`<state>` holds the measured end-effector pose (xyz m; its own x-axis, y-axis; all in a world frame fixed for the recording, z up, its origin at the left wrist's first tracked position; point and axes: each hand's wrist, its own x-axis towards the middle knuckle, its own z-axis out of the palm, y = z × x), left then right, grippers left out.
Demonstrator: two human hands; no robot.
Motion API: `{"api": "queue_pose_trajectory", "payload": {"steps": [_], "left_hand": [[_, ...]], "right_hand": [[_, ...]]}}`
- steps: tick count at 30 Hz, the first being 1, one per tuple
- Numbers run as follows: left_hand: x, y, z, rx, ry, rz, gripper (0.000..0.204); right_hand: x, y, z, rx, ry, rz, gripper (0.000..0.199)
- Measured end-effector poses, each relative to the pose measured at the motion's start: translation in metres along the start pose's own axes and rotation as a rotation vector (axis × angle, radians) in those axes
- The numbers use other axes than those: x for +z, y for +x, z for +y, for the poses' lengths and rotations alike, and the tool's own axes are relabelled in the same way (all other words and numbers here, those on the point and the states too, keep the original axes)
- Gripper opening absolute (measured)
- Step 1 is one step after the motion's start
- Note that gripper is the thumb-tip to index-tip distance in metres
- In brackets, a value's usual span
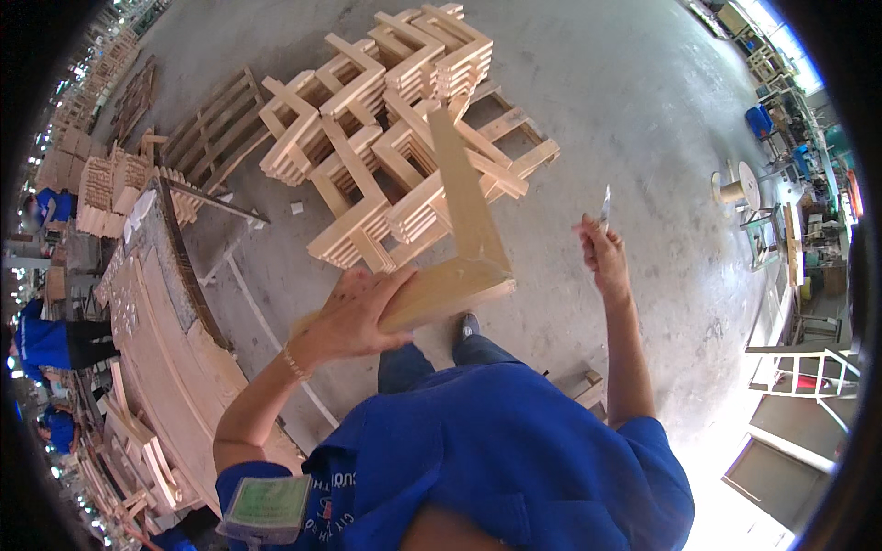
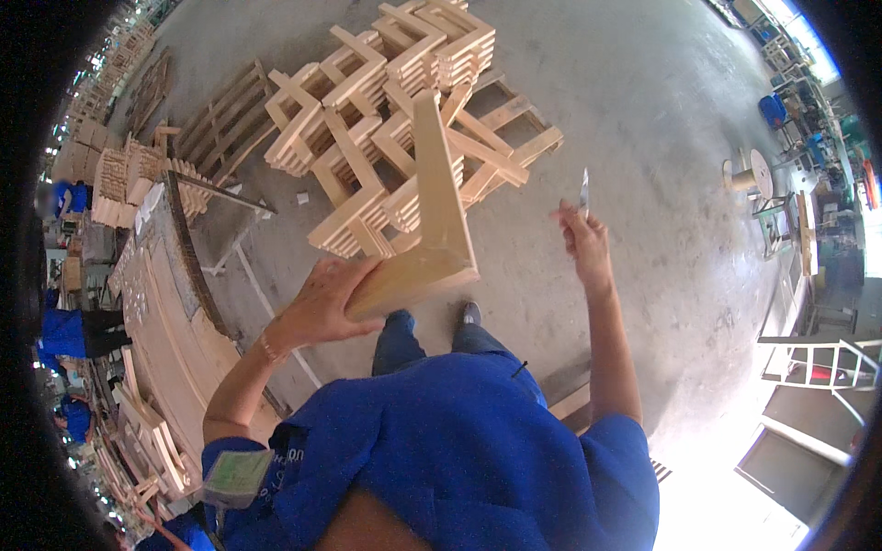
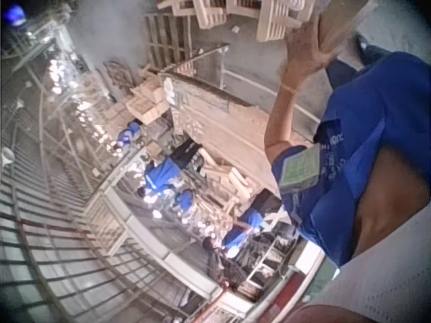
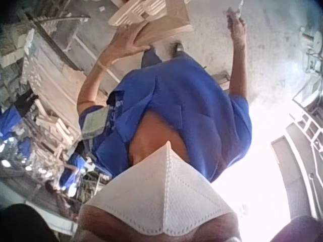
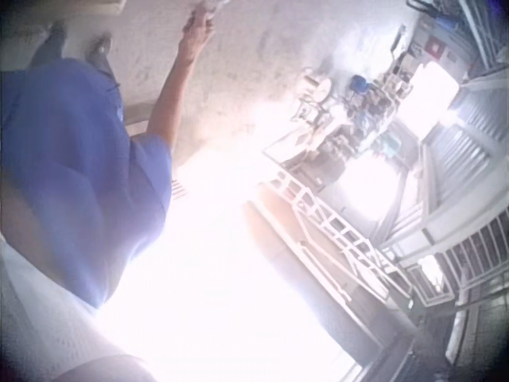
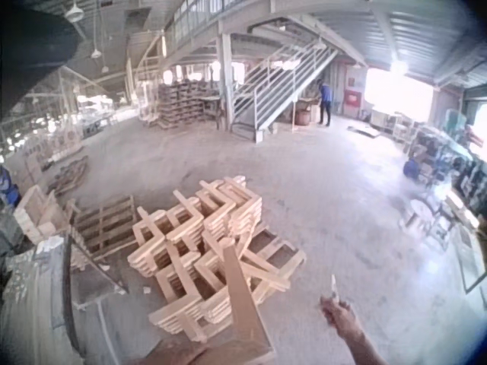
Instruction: The person repeatedly picks up L-shaped wooden frames from a pile, uses a small metal tool to scrape or smooth the inner corners, and places the frames back onto the pile. The task is performed one at a time in a repetitive cycle.
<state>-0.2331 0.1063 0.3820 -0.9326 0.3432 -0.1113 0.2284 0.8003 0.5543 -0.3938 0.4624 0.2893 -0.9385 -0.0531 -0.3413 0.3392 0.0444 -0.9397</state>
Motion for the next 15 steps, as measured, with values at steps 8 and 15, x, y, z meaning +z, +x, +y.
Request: {"api": "queue_pose_trajectory", "payload": {"steps": [8,15], "left_hand": [[0.050,0.089,-0.027,0.082,0.254,0.133,0.085],[0.068,0.150,-0.084,0.137,0.241,0.100,0.093]], "right_hand": [[-0.004,0.078,-0.011,0.038,-0.077,-0.254,0.031],[0.065,0.168,0.001,0.381,0.104,-0.550,0.040]]}}
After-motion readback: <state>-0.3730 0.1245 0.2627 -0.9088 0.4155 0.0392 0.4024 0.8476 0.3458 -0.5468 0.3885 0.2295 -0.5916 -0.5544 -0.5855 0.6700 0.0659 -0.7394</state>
